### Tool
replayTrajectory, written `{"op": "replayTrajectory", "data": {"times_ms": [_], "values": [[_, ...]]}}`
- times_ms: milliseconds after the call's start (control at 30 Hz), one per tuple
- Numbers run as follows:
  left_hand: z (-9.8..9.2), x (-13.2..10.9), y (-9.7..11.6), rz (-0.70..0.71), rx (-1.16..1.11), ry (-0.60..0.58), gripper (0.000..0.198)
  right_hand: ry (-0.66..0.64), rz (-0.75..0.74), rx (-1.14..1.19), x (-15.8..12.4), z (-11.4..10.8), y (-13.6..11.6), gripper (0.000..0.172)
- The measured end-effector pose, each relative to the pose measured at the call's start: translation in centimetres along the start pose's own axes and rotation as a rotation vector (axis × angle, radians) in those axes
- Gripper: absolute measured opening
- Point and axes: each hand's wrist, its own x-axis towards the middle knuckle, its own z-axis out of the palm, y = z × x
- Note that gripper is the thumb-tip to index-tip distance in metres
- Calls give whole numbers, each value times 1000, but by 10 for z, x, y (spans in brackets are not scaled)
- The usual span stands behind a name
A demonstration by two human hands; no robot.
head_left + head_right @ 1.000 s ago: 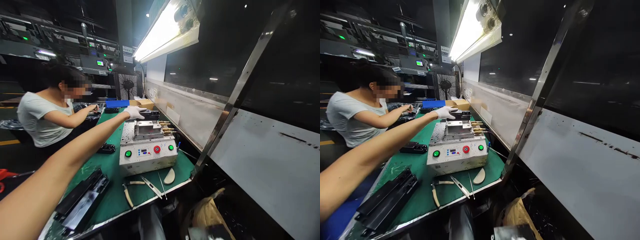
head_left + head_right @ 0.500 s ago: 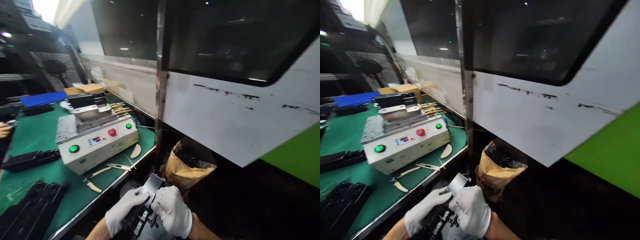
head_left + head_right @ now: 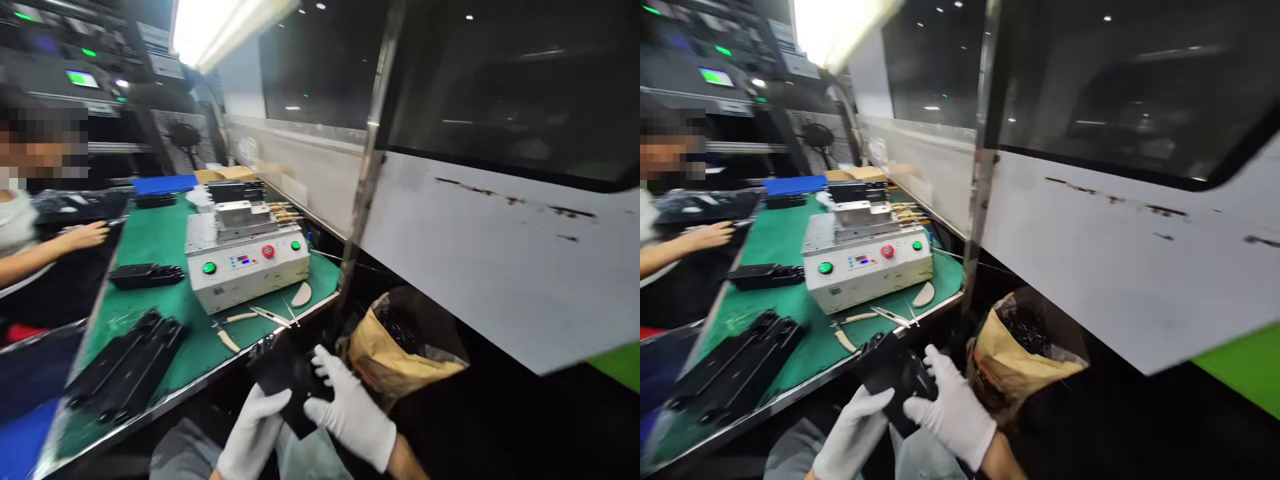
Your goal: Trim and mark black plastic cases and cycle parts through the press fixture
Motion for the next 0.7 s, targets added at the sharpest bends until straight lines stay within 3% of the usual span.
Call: {"op": "replayTrajectory", "data": {"times_ms": [67,167,300,400,467,567,700], "values": [[11,1,17,129,14,-51,54,-87,-85,57,11,30,-28,84],[20,11,77,363,184,-61,51,-95,-242,-6,63,32,-66,73],[33,48,208,855,772,185,60,-38,-545,-278,190,5,-127,72],[55,98,303,940,950,237,55,-34,-703,-599,296,-12,-182,68],[71,133,350,936,1039,260,47,-93,-714,-761,357,-20,-215,64],[85,175,390,906,1141,297,36,-152,-696,-835,420,-27,-241,71],[82,207,398,919,1172,340,33,-227,-689,-884,454,-28,-236,76]]}}
